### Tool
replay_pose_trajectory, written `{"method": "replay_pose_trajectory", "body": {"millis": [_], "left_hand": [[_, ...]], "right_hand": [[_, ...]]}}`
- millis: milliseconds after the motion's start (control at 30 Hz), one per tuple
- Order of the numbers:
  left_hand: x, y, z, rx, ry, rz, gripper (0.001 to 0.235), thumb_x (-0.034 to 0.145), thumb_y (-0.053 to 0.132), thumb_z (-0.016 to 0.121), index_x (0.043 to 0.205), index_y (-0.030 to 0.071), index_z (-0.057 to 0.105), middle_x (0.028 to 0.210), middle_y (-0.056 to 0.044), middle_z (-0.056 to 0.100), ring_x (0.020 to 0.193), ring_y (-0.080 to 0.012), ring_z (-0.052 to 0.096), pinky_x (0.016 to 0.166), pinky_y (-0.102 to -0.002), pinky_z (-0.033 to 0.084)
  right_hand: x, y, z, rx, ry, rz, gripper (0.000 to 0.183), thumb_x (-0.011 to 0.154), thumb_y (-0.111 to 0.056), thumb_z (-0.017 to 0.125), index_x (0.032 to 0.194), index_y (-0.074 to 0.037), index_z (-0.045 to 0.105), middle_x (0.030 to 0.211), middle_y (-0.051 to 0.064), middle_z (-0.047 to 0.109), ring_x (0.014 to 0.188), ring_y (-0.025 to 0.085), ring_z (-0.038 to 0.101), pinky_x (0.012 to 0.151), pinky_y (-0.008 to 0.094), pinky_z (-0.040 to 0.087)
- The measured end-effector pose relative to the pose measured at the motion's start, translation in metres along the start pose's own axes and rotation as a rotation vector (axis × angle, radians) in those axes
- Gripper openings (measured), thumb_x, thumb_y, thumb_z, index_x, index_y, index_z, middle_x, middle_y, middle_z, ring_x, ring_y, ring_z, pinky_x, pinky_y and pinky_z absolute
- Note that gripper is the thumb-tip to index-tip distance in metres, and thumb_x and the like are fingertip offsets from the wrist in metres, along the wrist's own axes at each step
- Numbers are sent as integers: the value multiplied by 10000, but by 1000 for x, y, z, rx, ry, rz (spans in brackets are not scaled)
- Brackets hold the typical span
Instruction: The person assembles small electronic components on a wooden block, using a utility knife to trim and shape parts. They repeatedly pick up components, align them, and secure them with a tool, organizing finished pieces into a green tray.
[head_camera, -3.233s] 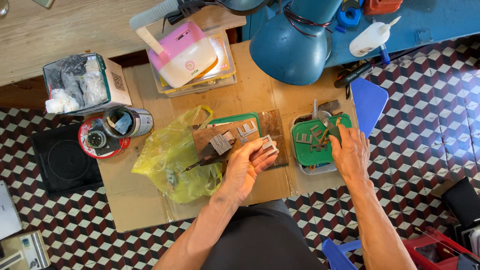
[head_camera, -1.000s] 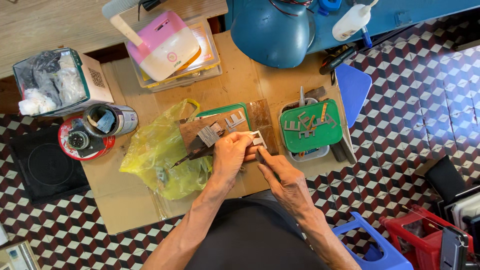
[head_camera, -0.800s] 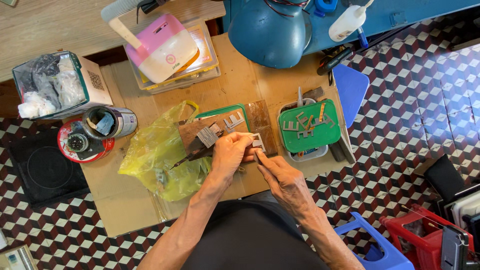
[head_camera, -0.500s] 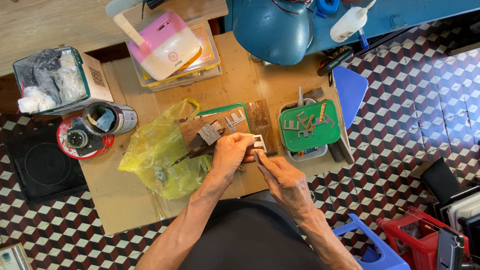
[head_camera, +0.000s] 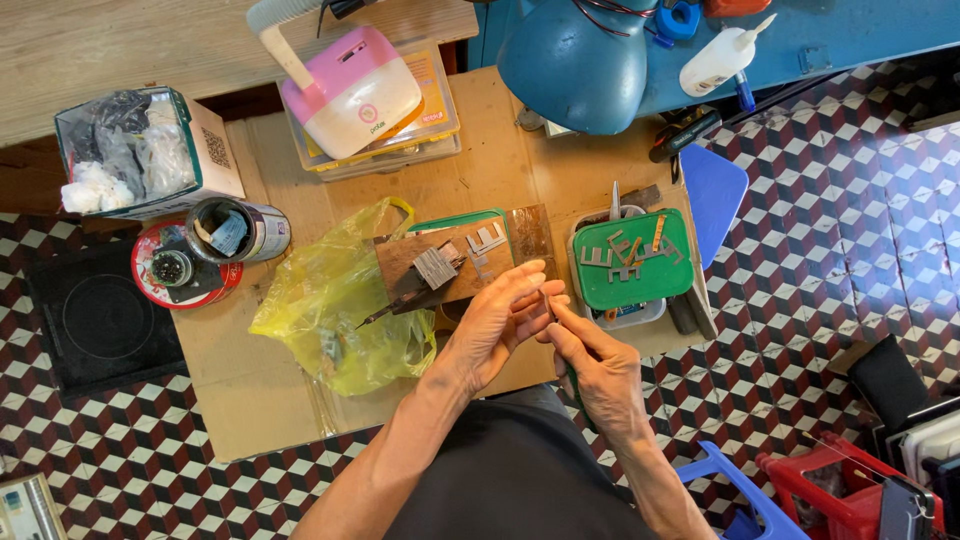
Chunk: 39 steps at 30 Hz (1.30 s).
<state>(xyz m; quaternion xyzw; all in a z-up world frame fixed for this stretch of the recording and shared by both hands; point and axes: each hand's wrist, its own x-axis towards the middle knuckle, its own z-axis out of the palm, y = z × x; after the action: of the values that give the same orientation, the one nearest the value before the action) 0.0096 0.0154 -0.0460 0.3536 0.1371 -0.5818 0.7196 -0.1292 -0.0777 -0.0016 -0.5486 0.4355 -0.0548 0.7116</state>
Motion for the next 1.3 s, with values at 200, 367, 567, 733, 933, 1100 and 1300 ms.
{"method": "replay_pose_trajectory", "body": {"millis": [200, 367, 567, 733, 933, 1100, 1300], "left_hand": [[4, -8, -15, -113, -44, -6, 495, 991, 253, 654, 1408, 4, 558, 1279, -156, 673, 1094, -165, 681, 948, -260, 591], [7, -9, -23, -91, -71, 6, 568, 992, 268, 647, 1478, 13, 502, 1313, -141, 662, 1083, -152, 675, 948, -264, 588], [2, -3, -21, -82, -99, 2, 641, 1001, 278, 635, 1550, 27, 418, 1355, -127, 638, 1042, -102, 666, 967, -256, 585], [1, -1, -18, -70, -110, -12, 657, 994, 296, 637, 1554, 40, 410, 1368, -116, 640, 1014, -80, 658, 961, -253, 584], [2, -2, -19, -81, -119, -20, 654, 1001, 292, 655, 1555, 22, 433, 1368, -122, 635, 996, -76, 649, 957, -256, 591], [1, 0, -19, 16, -128, -14, 653, 981, 277, 657, 1546, 40, 434, 1343, -87, 646, 1038, -86, 666, 947, -257, 596], [-2, 3, -17, 29, -140, 11, 646, 999, 278, 652, 1556, 35, 432, 1353, -87, 655, 1014, -111, 660, 902, -253, 584]], "right_hand": [[7, -2, -3, 301, -160, 75, 485, 1008, -192, 586, 1451, 5, 566, 964, 117, 720, 599, 87, 578, 389, 195, 442], [7, -6, -1, 241, -170, 135, 554, 1003, -247, 554, 1498, -6, 494, 954, 155, 728, 598, 100, 604, 373, 195, 449], [5, -12, 1, 217, -210, 160, 588, 989, -265, 569, 1511, -11, 476, 957, 172, 744, 579, 97, 597, 355, 191, 444], [2, -12, 1, 181, -234, 129, 597, 983, -259, 565, 1527, -40, 456, 949, 178, 746, 576, 88, 589, 359, 187, 451], [4, -11, -2, 161, -244, 155, 601, 981, -255, 568, 1529, -42, 443, 965, 169, 736, 589, 85, 575, 375, 193, 454], [4, -12, -4, 59, -219, 133, 556, 994, -238, 557, 1510, -47, 483, 991, 144, 758, 546, 77, 532, 386, 199, 440], [3, -15, -1, -84, -175, 92, 532, 979, -213, 588, 1496, -100, 532, 994, 92, 767, 538, 59, 524, 403, 200, 425]]}}
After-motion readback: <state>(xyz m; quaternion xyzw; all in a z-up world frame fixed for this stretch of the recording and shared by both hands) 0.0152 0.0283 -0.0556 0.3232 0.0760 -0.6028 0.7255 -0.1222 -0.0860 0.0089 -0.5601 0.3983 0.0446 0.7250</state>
